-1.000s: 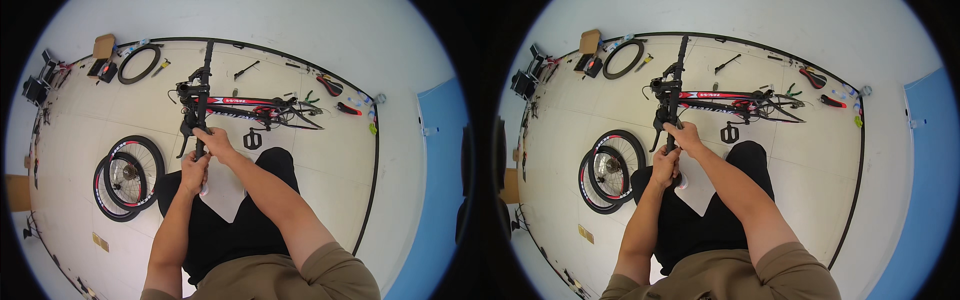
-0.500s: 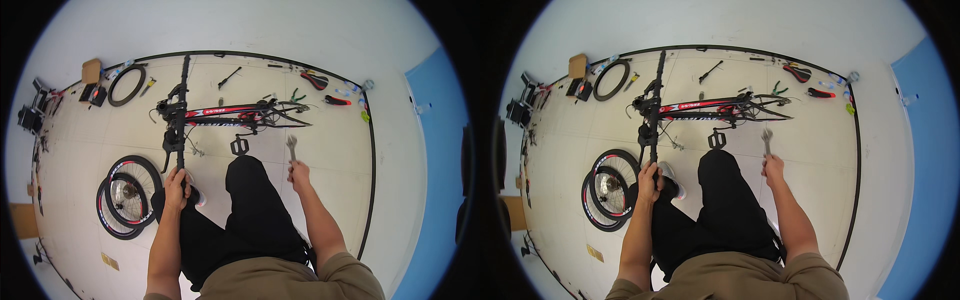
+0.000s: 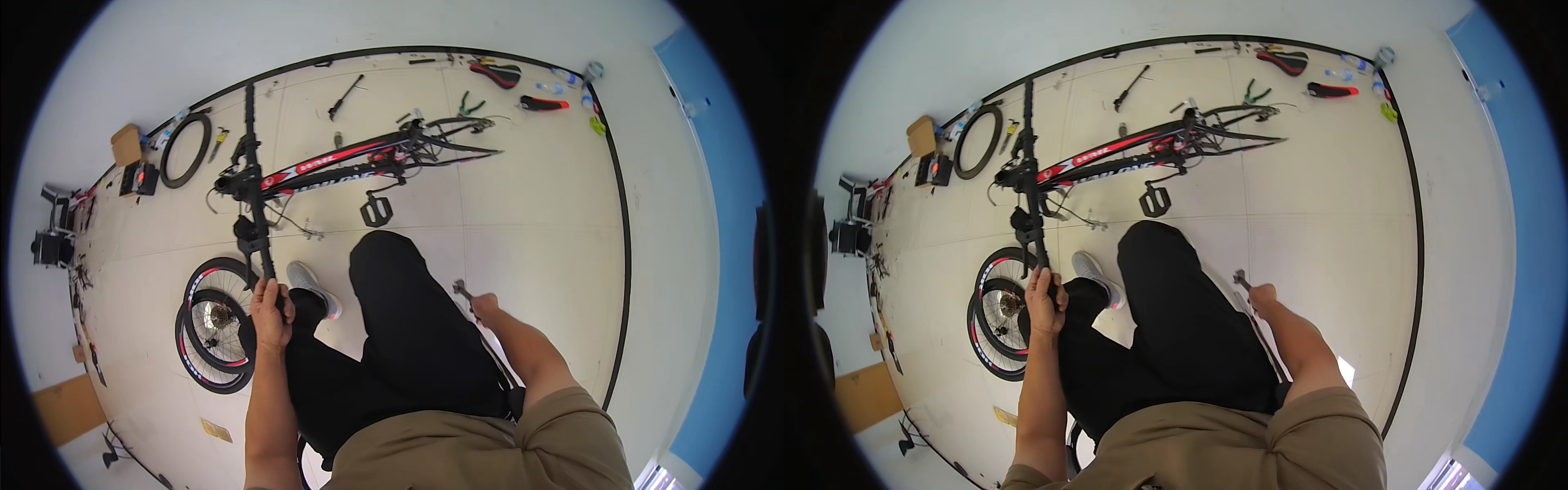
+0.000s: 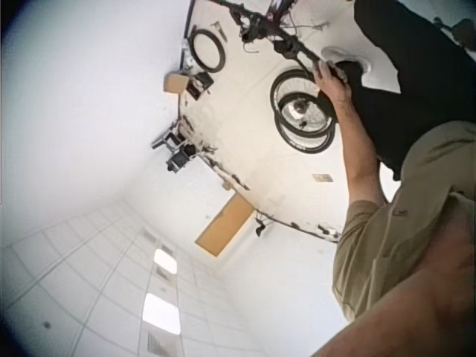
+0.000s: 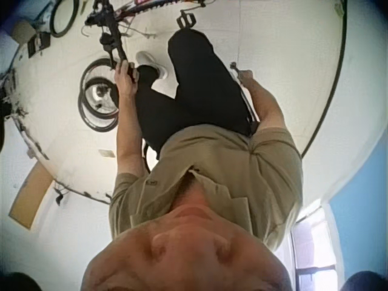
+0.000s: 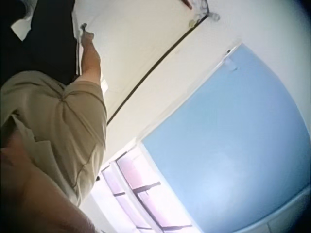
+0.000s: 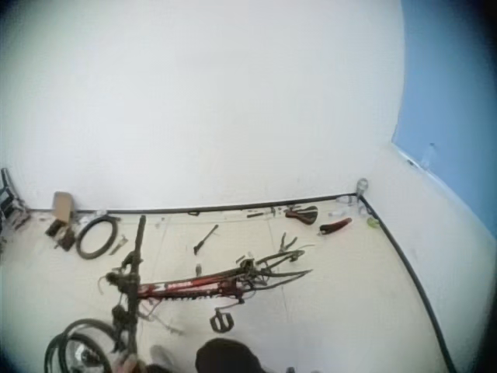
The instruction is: The person assembles a bicycle by attaching the handlebar to the frame and tightening it with a wrench. They then pick up a wheel and position it near the frame.
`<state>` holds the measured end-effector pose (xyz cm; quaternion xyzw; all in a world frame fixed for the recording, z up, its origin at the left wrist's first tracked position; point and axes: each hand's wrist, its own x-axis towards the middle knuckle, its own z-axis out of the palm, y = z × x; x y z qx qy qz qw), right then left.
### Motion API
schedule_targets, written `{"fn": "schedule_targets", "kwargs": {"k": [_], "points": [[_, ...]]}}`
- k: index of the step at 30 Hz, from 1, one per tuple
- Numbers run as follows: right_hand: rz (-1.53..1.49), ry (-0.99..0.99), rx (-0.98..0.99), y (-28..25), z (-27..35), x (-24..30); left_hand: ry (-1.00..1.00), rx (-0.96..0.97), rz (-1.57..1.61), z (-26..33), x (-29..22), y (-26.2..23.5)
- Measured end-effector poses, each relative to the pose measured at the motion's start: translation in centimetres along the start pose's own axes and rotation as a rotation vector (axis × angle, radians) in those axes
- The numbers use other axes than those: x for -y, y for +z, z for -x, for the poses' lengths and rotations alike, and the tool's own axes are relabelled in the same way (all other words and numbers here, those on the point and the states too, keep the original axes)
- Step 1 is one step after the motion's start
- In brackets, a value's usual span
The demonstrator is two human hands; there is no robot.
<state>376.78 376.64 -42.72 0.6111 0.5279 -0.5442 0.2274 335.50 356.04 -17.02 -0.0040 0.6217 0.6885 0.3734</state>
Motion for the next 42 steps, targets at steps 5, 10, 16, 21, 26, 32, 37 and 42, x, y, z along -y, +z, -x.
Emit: {"fn": "schedule_targets", "kwargs": {"k": [5,10,16,21,26,32,37,42], "points": [[-0.276,0.168,-0.183,-0.6,0.4,3.2,0.037,-0.005,0.001,-0.3,0.3,-0.3],[-0.099,0.165,-0.097,1.4,-2.9,2.7,0.043,0.014,0.009,-0.7,0.4,0.5],[0.183,0.077,-0.102,2.8,-5.3,0.0,0.003,0.018,0.024,-0.7,0.6,0.1],[-0.486,0.257,-0.157,1.8,-1.3,3.8,-0.020,-0.004,0.035,-0.4,0.3,-0.2],[-0.521,0.163,-0.176,0.1,-1.4,4.8,-0.006,-0.009,0.079,-0.7,1.0,0.1],[-0.727,-0.095,-0.162,-2.0,1.4,15.2,-0.025,-0.041,0.098,-0.9,0.8,0.4],[-0.654,-0.738,-0.248,-2.4,9.1,28.9,-0.042,-0.045,0.214,-1.1,2.1,0.0],[-0.445,-0.898,0.066,3.7,15.9,37.3,-0.089,0.032,0.437,-0.7,1.8,0.4]]}}
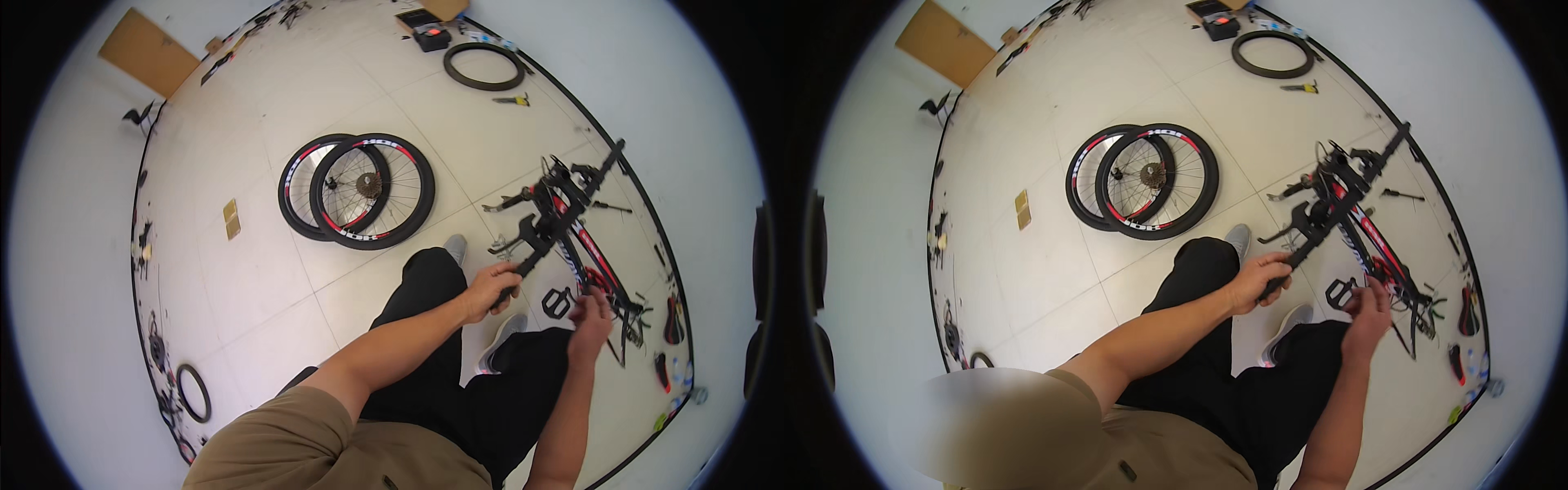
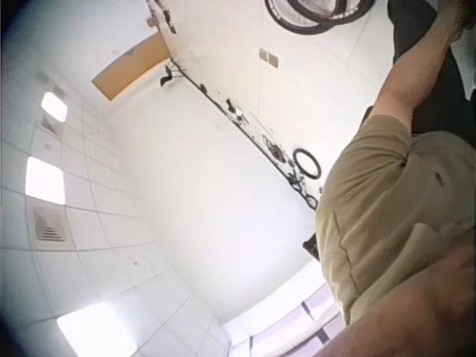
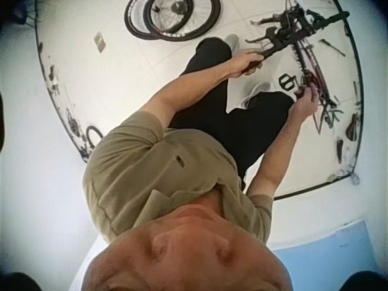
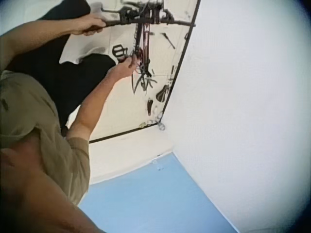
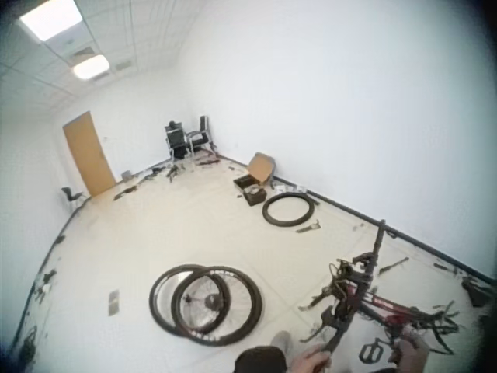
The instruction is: The person assembles a bicycle by attaching the handlebar to the frame and tightening it with a wrench. They then pick up a wheel and position it near the frame.
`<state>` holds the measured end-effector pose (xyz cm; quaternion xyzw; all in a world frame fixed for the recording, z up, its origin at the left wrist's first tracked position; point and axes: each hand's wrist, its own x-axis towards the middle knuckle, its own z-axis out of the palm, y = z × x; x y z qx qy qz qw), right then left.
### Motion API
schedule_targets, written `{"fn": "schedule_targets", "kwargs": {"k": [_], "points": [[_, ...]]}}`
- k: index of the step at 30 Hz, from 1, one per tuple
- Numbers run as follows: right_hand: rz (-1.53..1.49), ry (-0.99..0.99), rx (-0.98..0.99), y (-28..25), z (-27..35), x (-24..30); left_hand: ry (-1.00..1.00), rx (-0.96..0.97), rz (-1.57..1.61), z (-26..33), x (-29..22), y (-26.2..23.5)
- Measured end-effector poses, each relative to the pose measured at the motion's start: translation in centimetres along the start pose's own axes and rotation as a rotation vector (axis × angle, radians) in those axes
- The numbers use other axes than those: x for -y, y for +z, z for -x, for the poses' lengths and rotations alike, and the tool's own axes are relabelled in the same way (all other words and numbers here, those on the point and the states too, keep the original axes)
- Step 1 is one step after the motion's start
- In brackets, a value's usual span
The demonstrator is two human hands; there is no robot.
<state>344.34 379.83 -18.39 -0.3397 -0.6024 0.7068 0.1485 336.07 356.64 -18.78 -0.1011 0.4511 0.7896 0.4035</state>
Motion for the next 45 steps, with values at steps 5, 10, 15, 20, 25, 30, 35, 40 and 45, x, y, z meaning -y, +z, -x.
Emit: {"fn": "schedule_targets", "kwargs": {"k": [5,10,15,20,25,30,35,40,45], "points": [[-0.082,0.293,0.384,9.5,1.6,-1.3,0.028,0.043,-0.033,0.1,0.2,0.0],[-0.070,0.249,0.251,13.1,1.5,-2.5,0.127,0.092,-0.022,0.4,-0.1,0.0],[-0.023,0.270,0.240,12.7,0.9,-1.9,0.242,0.165,-0.137,-0.7,1.1,-0.1],[0.110,0.261,0.186,11.3,-1.2,-3.6,0.381,0.156,-0.445,-2.6,3.6,-0.7],[0.148,0.301,0.199,12.3,0.0,-1.8,0.279,0.246,-0.409,-1.1,1.7,-0.2],[0.144,0.292,0.194,12.1,0.4,-1.5,0.236,0.267,-0.476,-1.2,1.9,-0.1],[0.212,0.273,0.162,13.5,1.1,-1.0,0.357,0.222,-0.531,-2.1,2.9,-1.4],[0.325,0.245,0.125,13.7,1.5,-0.5,0.307,0.174,-0.438,-2.1,2.9,-1.1],[0.155,0.255,0.120,13.9,0.9,-1.8,0.287,0.115,-0.339,-2.2,2.1,-0.5]]}}
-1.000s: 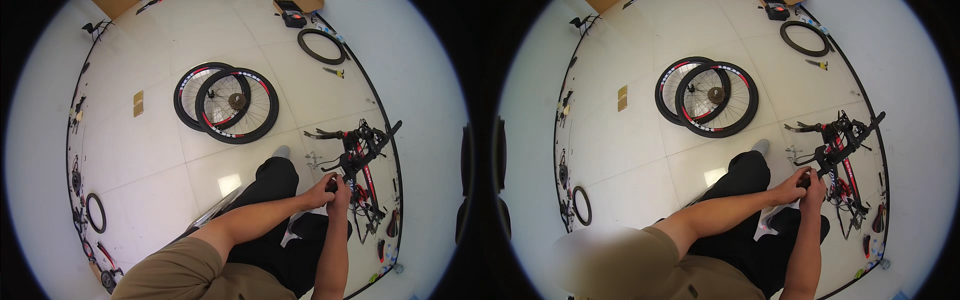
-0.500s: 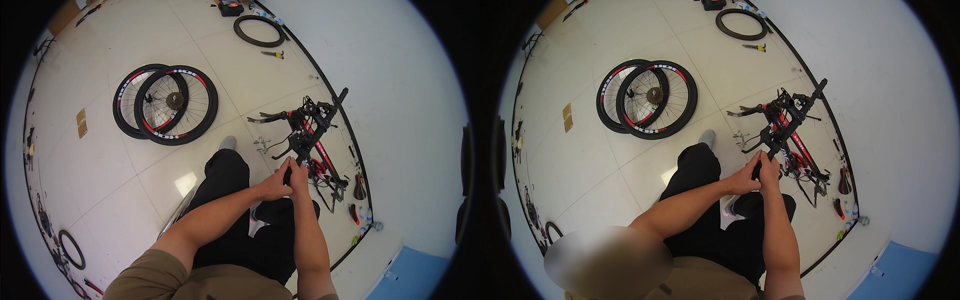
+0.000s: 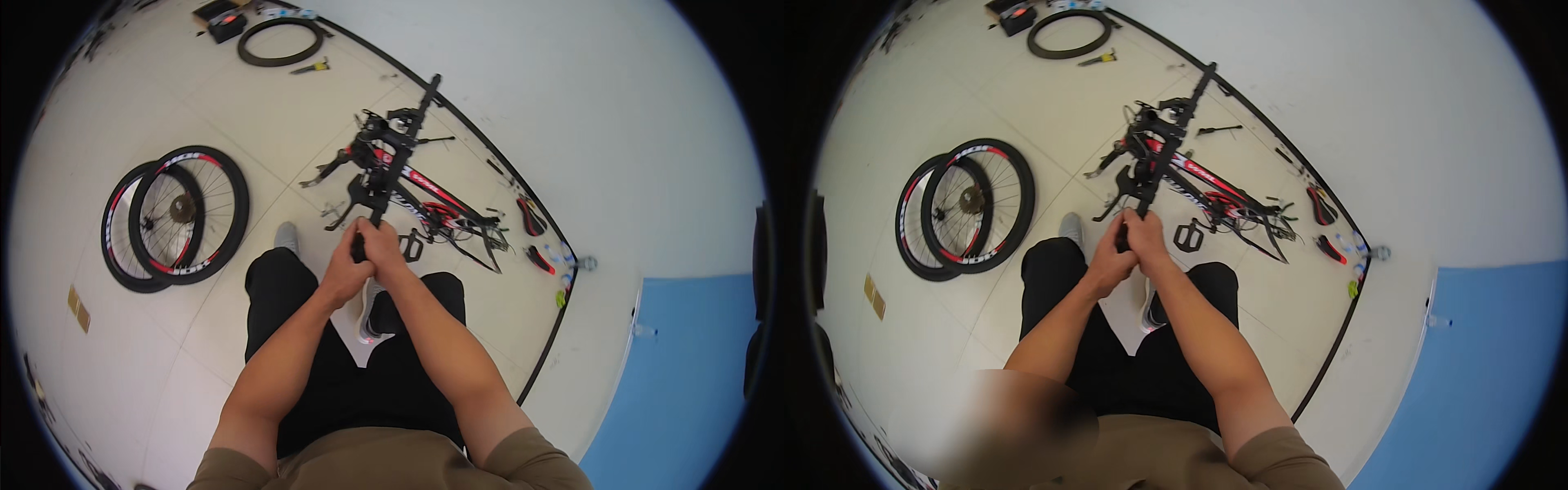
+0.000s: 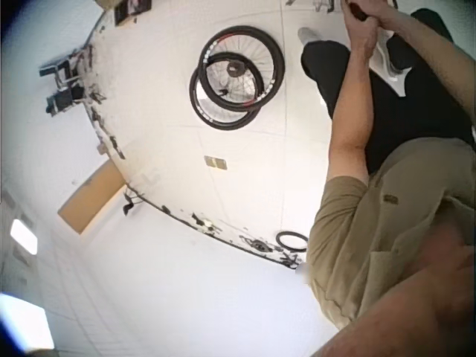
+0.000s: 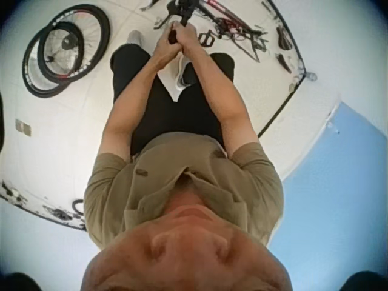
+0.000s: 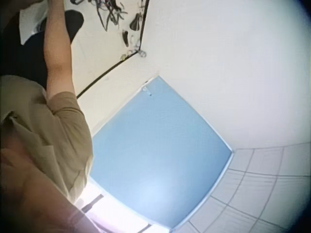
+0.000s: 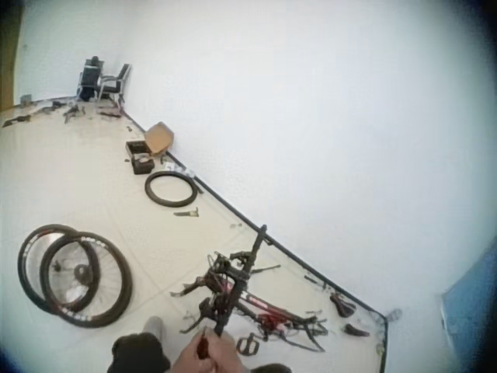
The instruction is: The person assembles a bicycle by attaching the handlebar to the frame and tightening it with a wrench. They then pick up a wheel and position it near the frame.
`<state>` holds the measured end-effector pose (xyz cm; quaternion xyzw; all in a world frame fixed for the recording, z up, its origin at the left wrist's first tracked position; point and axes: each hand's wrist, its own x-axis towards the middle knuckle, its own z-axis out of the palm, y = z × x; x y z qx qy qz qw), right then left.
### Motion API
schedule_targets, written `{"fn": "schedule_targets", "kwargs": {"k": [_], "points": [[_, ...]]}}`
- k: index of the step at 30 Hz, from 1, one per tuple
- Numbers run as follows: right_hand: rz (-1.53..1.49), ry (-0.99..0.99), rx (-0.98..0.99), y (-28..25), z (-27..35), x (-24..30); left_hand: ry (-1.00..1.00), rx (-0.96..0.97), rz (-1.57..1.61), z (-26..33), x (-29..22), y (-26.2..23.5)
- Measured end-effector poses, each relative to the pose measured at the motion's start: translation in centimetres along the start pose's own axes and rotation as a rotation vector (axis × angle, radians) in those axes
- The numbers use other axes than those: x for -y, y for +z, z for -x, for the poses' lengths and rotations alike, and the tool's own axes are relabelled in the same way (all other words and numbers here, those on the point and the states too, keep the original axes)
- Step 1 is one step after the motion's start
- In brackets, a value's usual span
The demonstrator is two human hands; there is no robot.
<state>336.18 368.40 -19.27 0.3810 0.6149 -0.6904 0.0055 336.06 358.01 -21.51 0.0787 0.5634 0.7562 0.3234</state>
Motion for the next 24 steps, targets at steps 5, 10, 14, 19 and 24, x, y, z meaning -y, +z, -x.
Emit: {"fn": "schedule_targets", "kwargs": {"k": [5,10,14,19,24], "points": [[-0.018,-0.012,-0.024,-1.1,-0.6,-0.6,-0.091,0.000,0.021,0.1,-1.1,1.0],[0.344,-0.263,0.017,0.0,-1.2,-1.2,0.313,-0.079,-0.317,-0.3,0.8,-1.1],[-0.046,-0.010,-0.018,0.1,-0.2,-0.3,-0.066,-0.077,-0.411,1.6,-4.7,-3.3],[-0.170,0.148,0.029,1.3,1.6,1.5,0.020,-0.470,-0.083,1.1,-9.8,-13.2],[-0.144,0.156,0.043,1.9,1.8,1.6,-0.234,-0.898,0.317,3.7,-0.2,-26.6]]}}
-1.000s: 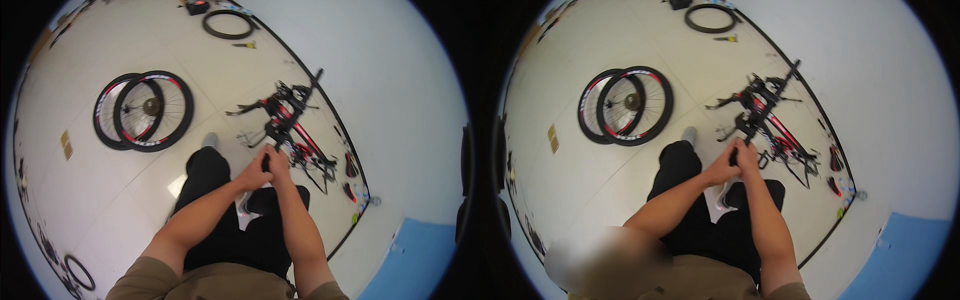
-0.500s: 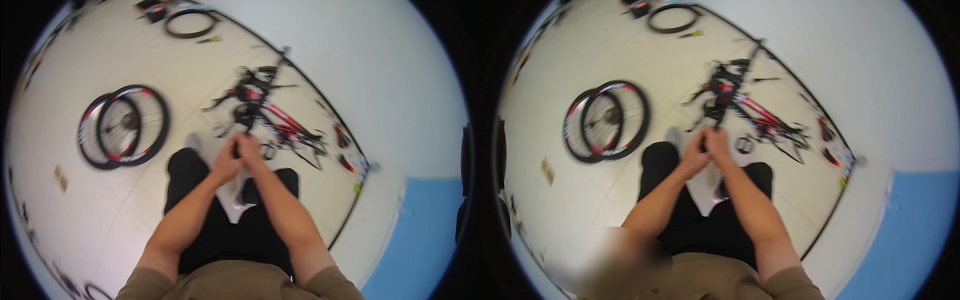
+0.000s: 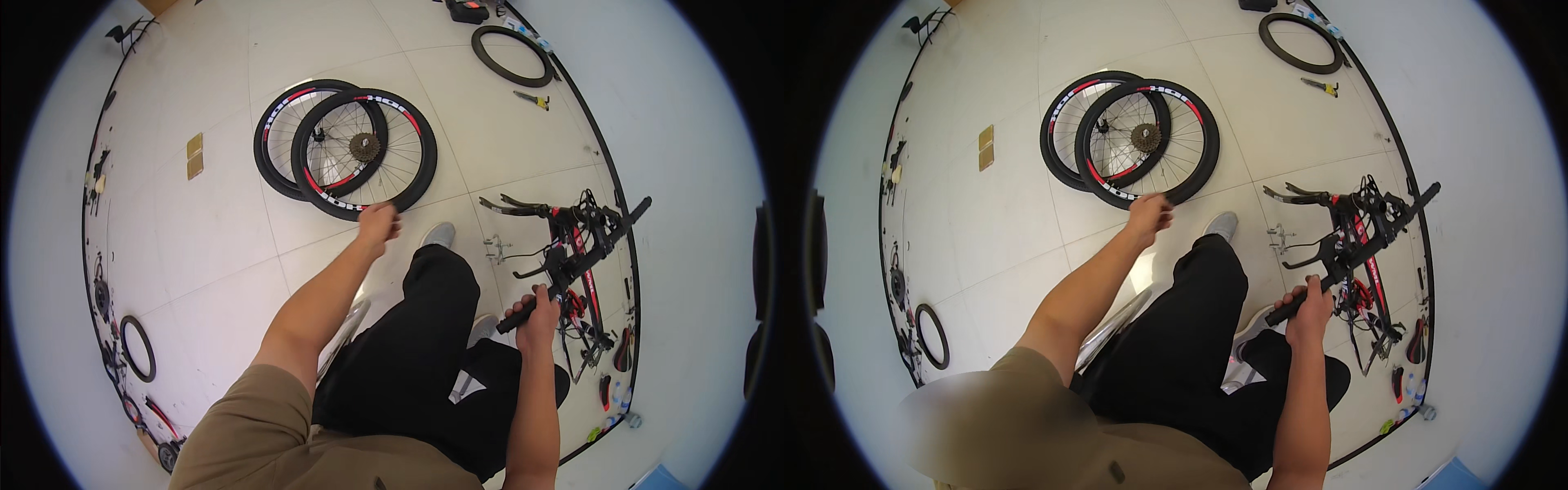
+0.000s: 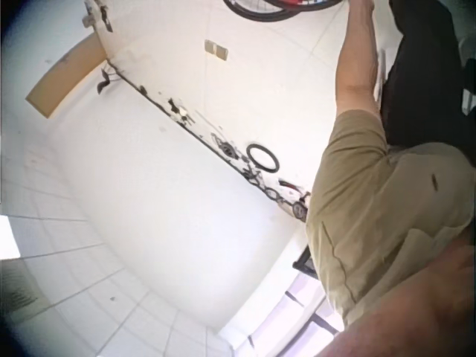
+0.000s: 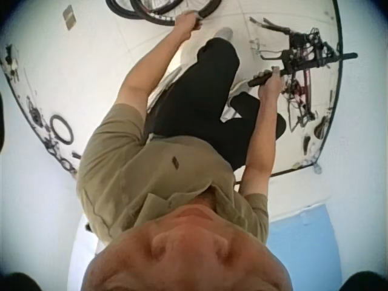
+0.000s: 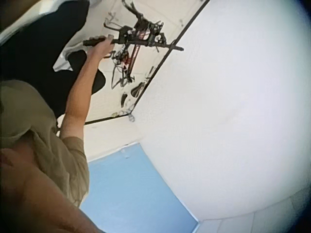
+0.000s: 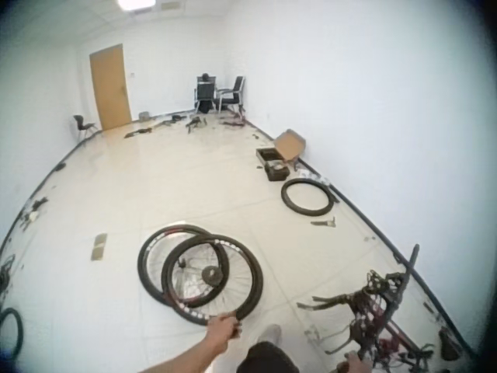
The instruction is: The person assembles a bicycle by attaching the handlebar to the frame and tightening it with a wrench. They then pick up a wheel and position it near the frame.
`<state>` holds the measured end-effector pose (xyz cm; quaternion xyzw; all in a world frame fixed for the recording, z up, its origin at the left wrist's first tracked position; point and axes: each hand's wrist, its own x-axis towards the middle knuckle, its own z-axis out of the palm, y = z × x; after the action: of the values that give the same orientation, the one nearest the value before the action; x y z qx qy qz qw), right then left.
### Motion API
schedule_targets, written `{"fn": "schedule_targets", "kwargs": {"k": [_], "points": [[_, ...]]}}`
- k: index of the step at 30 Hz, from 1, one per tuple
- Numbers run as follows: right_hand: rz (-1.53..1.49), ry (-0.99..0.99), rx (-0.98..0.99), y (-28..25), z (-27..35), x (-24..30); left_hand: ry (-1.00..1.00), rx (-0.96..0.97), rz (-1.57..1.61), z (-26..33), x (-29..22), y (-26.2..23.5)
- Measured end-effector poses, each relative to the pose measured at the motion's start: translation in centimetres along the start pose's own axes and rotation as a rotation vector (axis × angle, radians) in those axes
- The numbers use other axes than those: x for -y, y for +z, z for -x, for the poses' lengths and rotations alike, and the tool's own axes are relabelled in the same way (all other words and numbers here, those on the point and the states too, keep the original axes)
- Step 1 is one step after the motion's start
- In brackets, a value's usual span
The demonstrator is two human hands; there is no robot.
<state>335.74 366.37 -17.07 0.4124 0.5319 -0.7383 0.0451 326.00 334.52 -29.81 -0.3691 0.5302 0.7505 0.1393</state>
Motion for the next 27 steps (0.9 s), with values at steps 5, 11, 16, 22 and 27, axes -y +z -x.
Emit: {"fn": "schedule_targets", "kwargs": {"k": [5,11,16,22,27], "points": [[0.056,-0.007,-0.048,-0.8,0.1,0.7,-0.361,-0.446,0.122,-3.6,8.7,-9.2],[0.068,0.020,-0.078,0.1,0.0,0.8,-0.399,-0.451,0.052,-5.8,13.3,-14.4],[0.107,0.034,-0.135,0.5,0.4,0.9,-0.363,-0.494,0.088,-10.9,12.7,-12.9],[0.114,0.058,-0.191,1.4,0.5,1.2,-0.381,-0.516,0.409,-15.1,10.4,-10.6],[0.077,0.048,-0.165,1.1,0.5,1.5,-0.320,-0.517,0.512,-17.9,11.0,-8.6]]}}
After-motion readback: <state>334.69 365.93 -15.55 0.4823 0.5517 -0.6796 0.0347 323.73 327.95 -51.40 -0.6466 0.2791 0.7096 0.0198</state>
